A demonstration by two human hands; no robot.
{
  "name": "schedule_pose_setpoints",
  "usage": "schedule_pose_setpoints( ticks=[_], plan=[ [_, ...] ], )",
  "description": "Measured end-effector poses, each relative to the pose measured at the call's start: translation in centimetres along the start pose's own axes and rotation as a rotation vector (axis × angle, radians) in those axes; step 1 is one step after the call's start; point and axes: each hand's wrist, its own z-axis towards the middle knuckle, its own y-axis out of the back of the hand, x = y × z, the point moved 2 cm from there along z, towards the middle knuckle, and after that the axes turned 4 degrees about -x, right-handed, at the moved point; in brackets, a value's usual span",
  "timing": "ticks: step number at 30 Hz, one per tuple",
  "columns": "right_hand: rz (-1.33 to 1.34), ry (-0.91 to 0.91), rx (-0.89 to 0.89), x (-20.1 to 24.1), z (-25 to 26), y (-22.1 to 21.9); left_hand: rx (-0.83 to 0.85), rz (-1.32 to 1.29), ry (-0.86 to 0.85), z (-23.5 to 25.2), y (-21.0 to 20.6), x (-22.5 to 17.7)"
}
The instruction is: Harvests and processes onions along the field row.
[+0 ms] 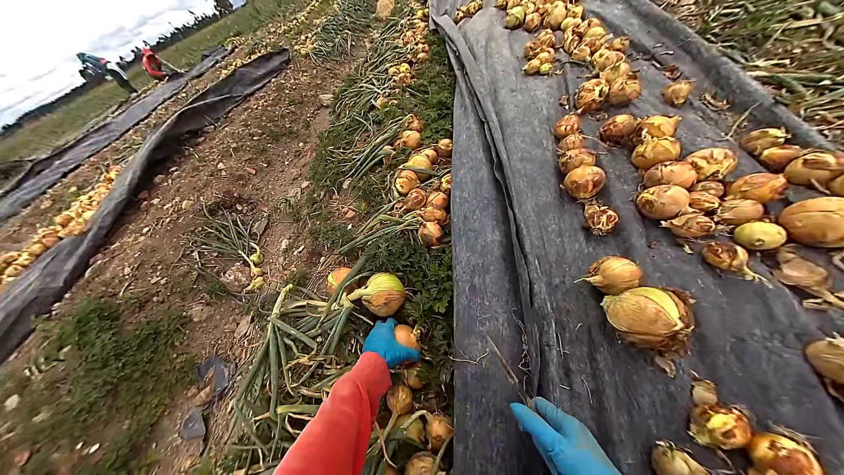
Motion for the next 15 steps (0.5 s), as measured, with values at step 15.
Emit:
schedule_pose_setpoints(
  ticks=[15],
  plan=[
    [0.166, -0.095, 0.029, -1.8, -0.8, -0.8, 0.149, 0.367, -0.158, -3.8, -4.3, -0.9]
  ],
)
